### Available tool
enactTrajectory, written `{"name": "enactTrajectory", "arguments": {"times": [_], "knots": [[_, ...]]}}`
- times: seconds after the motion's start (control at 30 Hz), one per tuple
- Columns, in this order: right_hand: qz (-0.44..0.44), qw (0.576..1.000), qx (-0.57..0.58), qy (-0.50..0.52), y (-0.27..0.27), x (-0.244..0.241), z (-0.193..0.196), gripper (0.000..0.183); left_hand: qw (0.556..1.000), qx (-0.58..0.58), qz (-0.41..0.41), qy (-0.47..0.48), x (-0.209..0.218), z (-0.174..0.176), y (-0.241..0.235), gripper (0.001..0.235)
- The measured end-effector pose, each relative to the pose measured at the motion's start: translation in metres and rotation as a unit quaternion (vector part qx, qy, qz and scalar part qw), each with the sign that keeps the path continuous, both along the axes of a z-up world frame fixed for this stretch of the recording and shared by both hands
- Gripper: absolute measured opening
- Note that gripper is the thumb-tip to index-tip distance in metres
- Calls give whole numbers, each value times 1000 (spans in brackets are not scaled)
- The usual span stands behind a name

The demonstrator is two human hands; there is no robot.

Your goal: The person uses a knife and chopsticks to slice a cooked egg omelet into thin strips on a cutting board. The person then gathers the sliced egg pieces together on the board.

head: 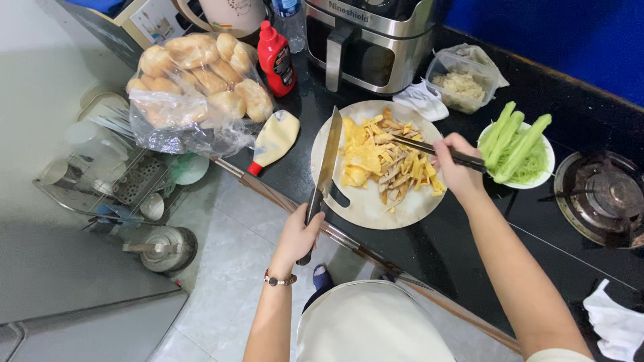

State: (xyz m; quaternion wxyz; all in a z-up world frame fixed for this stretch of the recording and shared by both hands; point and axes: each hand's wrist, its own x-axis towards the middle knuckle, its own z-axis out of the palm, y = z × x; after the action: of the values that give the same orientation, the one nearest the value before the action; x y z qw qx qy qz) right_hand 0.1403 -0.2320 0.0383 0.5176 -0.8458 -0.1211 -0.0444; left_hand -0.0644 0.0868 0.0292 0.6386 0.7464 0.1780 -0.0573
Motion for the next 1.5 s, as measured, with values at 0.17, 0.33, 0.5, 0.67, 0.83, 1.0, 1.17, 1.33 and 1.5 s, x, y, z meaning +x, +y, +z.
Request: {"name": "enactTrajectory", "arguments": {"times": [0.17, 0.33, 0.5, 0.67, 0.83, 1.0, 1.17, 1.33, 1.5], "knots": [[-9, 1000, 17, 12, -23, 4, 0, 22, 1000, -6, 12, 4, -9, -10, 5, 21], [-34, 988, 149, 4, -51, 8, 8, 20, 1000, 1, 17, 8, -11, -12, 8, 23], [-20, 972, 233, -5, -73, 0, 29, 21, 999, 5, 19, 34, -11, -13, 7, 22], [60, 994, 68, 60, -28, -31, 12, 15, 998, 16, 34, 49, -8, -22, -4, 22], [127, 990, -13, 64, 15, -55, 1, 12, 998, 9, 34, 58, -7, -38, -17, 24], [268, 956, -78, -95, 35, -74, 7, 4, 998, -19, 40, 50, -7, -48, -19, 22], [240, 941, -142, -193, 56, -92, -7, 9, 998, -26, 40, 41, -9, -51, -15, 22], [152, 969, -76, -181, 63, -82, -50, 16, 998, -33, 44, 44, -11, -53, -18, 21], [6, 988, 35, -152, 61, -52, -94, 16, 996, -56, 47, 46, -12, -52, -21, 21]]}}
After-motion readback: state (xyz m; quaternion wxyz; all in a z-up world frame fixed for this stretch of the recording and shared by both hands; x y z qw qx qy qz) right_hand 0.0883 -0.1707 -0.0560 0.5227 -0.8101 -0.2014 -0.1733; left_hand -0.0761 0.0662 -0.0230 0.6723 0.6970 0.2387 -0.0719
